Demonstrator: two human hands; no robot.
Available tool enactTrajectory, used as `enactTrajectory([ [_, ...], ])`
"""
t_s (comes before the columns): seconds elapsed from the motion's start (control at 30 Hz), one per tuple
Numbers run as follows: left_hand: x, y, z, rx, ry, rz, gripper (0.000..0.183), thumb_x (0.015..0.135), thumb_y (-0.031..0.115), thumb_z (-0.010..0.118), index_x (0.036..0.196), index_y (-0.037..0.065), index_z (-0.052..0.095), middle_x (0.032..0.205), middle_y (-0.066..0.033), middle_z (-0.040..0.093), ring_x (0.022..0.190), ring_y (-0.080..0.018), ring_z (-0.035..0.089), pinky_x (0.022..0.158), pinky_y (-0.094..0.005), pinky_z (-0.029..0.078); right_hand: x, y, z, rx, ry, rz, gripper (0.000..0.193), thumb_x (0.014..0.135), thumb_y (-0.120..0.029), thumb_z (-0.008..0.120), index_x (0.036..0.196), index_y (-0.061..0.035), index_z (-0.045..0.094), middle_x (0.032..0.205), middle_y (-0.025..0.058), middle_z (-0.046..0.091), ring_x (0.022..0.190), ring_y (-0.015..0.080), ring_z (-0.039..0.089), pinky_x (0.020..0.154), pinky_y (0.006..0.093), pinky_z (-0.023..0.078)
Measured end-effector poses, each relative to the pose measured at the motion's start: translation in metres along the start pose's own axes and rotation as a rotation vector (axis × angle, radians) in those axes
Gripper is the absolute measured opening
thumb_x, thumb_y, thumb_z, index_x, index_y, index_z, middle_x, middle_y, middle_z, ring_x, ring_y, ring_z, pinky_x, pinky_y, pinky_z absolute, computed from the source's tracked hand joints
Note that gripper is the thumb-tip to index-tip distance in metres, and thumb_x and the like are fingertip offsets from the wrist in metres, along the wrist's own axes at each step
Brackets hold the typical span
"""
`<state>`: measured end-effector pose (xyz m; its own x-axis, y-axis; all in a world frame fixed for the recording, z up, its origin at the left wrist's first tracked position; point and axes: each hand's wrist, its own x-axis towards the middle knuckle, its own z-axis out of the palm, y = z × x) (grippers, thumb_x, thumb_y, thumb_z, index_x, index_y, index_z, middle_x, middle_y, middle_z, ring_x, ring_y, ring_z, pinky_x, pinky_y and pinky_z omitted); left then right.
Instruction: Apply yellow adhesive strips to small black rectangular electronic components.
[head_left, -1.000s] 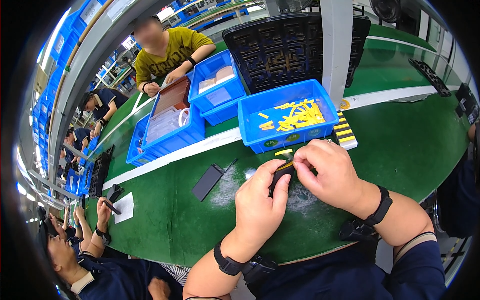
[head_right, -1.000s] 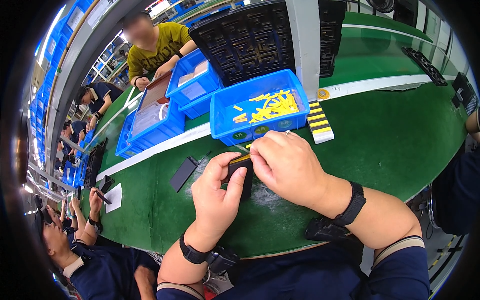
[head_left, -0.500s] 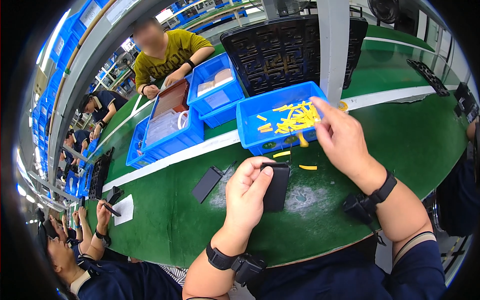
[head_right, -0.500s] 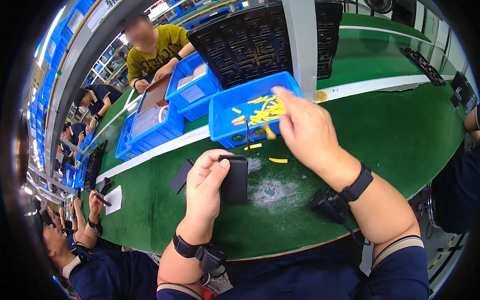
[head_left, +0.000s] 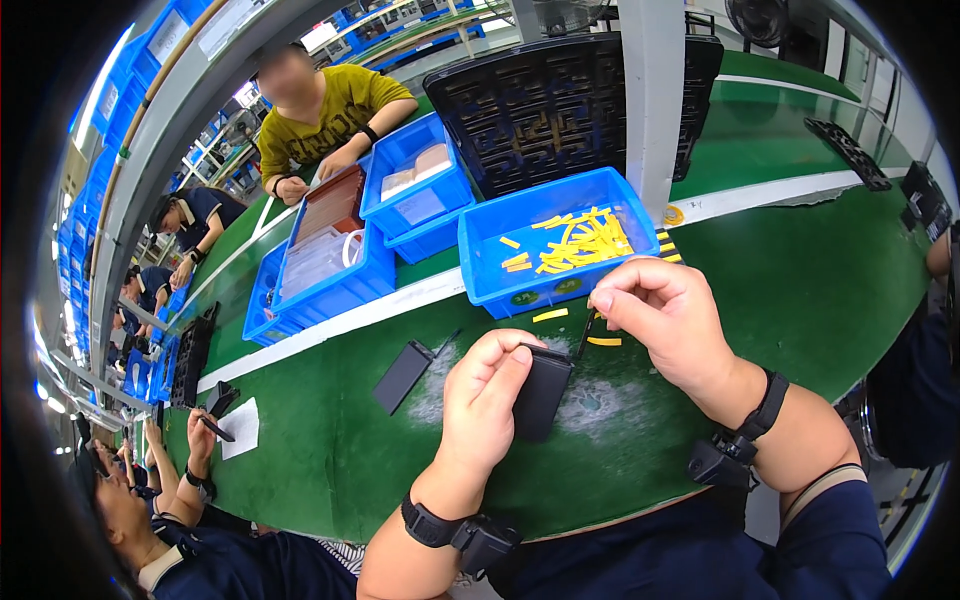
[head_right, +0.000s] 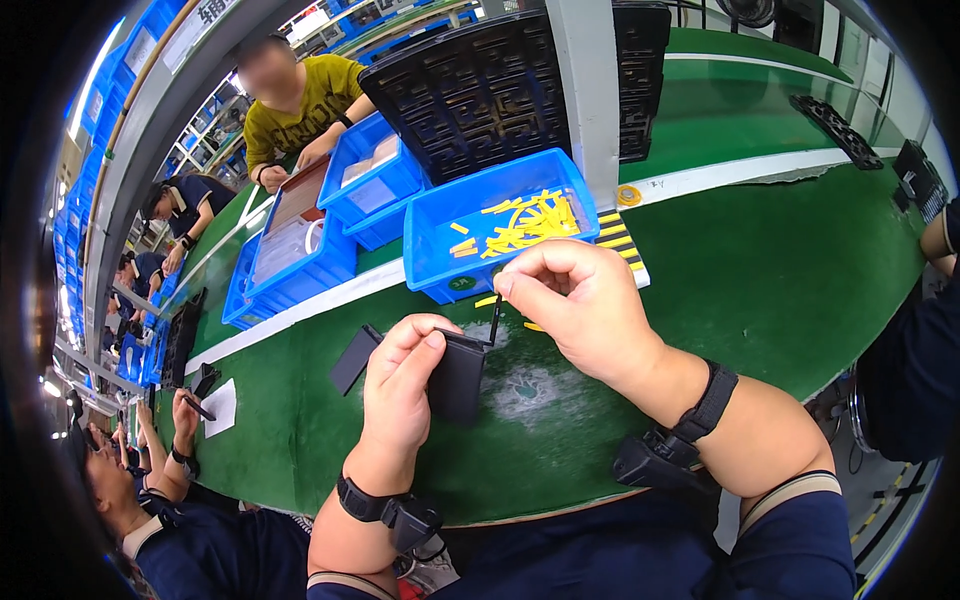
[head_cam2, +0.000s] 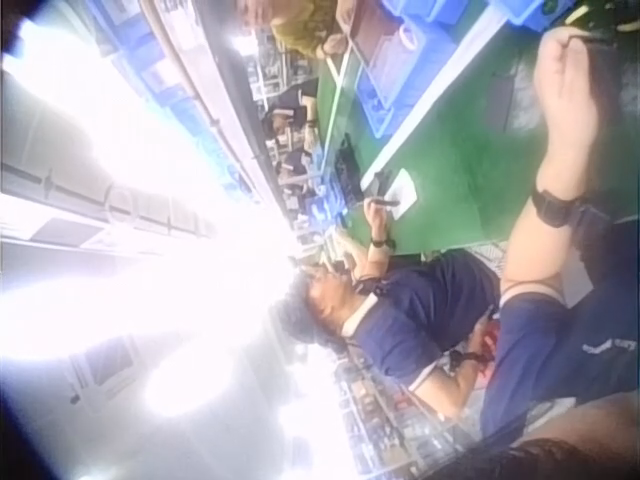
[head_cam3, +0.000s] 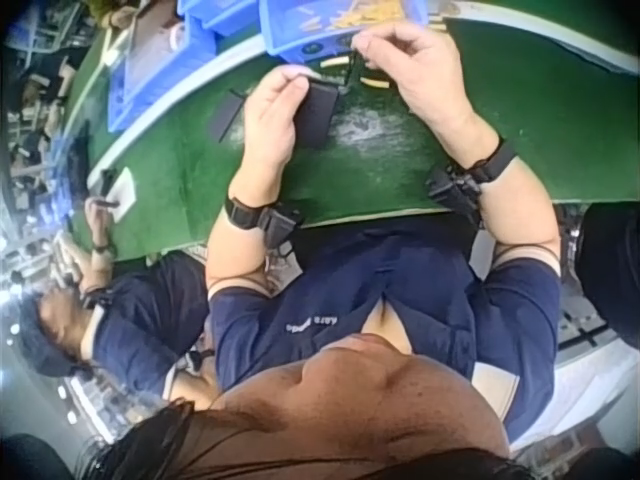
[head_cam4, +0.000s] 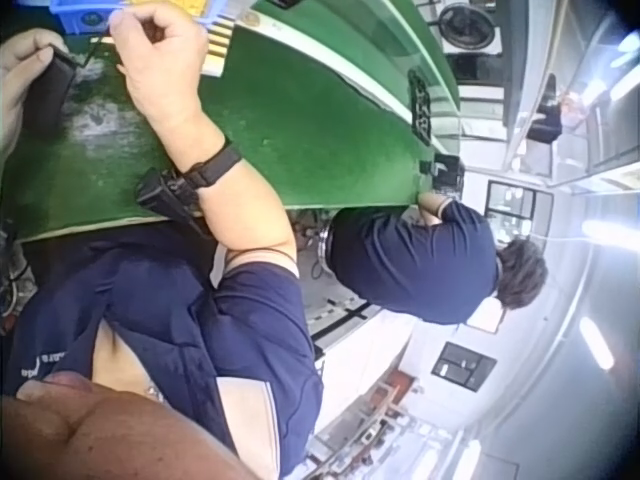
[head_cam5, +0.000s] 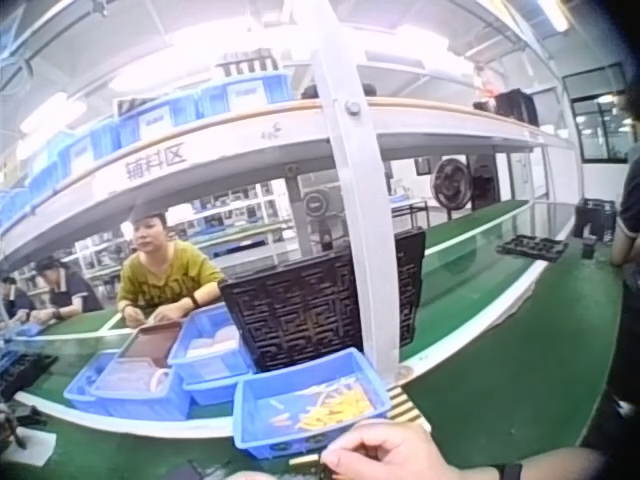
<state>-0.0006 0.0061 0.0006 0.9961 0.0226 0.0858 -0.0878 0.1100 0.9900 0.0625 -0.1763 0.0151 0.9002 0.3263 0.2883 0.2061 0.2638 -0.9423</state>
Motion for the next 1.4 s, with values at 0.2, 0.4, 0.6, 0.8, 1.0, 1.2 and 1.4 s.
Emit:
enactTrajectory([
  [0.2, -0.004, 0.003, 0.002, 0.137, 0.022, 0.043, 0.015, 0.092, 0.011, 0.051, 0.096, 0.0, 0.059, 0.09, -0.0022, 0.061, 0.079, -0.0066, 0.054, 0.073, -0.0204, 0.043, 0.002, -0.002, -0.008, 0.006, -0.004, 0.113, 0.005, 0.082, -0.005, 0.064, 0.081, -0.0003, 0.065, 0.077, 0.0001, 0.063, 0.067, 0.005, 0.054, 0.062, 0.0195, 0.045],
  [0.4, -0.001, 0.001, 0.0, -0.067, 0.004, -0.018, 0.015, 0.092, 0.011, 0.05, 0.096, 0.0, 0.059, 0.09, -0.0028, 0.061, 0.08, -0.0079, 0.055, 0.074, -0.0217, 0.044, 0.006, 0.003, -0.001, -0.281, 0.135, -0.21, 0.01, 0.079, -0.004, 0.066, 0.089, -0.0003, 0.067, 0.083, 0.0054, 0.064, 0.074, 0.0114, 0.059, 0.067, 0.0247, 0.048],
  [0.6, 0.0, -0.001, -0.001, -0.127, -0.009, -0.038, 0.015, 0.094, 0.013, 0.049, 0.097, 0.001, 0.059, 0.088, -0.0014, 0.061, 0.076, -0.0055, 0.054, 0.07, -0.0201, 0.044, 0.005, 0.004, -0.003, -0.568, 0.041, -0.476, 0.015, 0.078, -0.003, 0.065, 0.093, -0.0012, 0.068, 0.085, 0.0107, 0.066, 0.079, 0.0206, 0.064, 0.071, 0.0293, 0.049],
  [0.8, 0.001, -0.003, -0.002, -0.156, -0.006, -0.095, 0.015, 0.094, 0.013, 0.049, 0.097, 0.001, 0.059, 0.086, -0.0009, 0.061, 0.075, -0.0055, 0.054, 0.068, -0.02, 0.044, 0.004, 0.002, -0.001, -0.472, 0.007, -0.312, 0.013, 0.081, -0.007, 0.065, 0.092, -0.0004, 0.069, 0.086, 0.0113, 0.067, 0.08, 0.02, 0.064, 0.072, 0.0293, 0.049],
  [1.0, 0.001, -0.004, -0.001, -0.154, 0.008, -0.09, 0.015, 0.094, 0.012, 0.049, 0.098, 0.002, 0.059, 0.086, -0.0008, 0.061, 0.074, -0.0053, 0.054, 0.068, -0.0199, 0.044, 0.002, 0.002, 0.0, -0.298, -0.017, -0.091, 0.014, 0.084, -0.01, 0.063, 0.089, 0.0021, 0.068, 0.084, 0.0108, 0.067, 0.075, 0.016, 0.064, 0.069, 0.0279, 0.049],
  [1.2, 0.002, -0.005, -0.001, -0.138, 0.026, -0.098, 0.016, 0.093, 0.014, 0.049, 0.096, 0.001, 0.057, 0.084, -0.0072, 0.064, 0.074, -0.0136, 0.062, 0.07, -0.0255, 0.05, 0.0, 0.001, 0.001, -0.337, -0.027, -0.084, 0.014, 0.088, -0.009, 0.06, 0.091, 0.0026, 0.068, 0.085, 0.0069, 0.064, 0.074, 0.0104, 0.06, 0.067, 0.0229, 0.049],
  [1.4, 0.002, -0.007, -0.001, -0.121, 0.016, -0.094, 0.016, 0.094, 0.014, 0.048, 0.096, 0.002, 0.057, 0.083, -0.0072, 0.064, 0.074, -0.0137, 0.062, 0.07, -0.0257, 0.05, -0.001, 0.002, 0.002, -0.369, 0.002, -0.117, 0.013, 0.087, -0.008, 0.059, 0.087, 0.0024, 0.067, 0.082, 0.0062, 0.064, 0.071, 0.0098, 0.059, 0.065, 0.0236, 0.048],
])
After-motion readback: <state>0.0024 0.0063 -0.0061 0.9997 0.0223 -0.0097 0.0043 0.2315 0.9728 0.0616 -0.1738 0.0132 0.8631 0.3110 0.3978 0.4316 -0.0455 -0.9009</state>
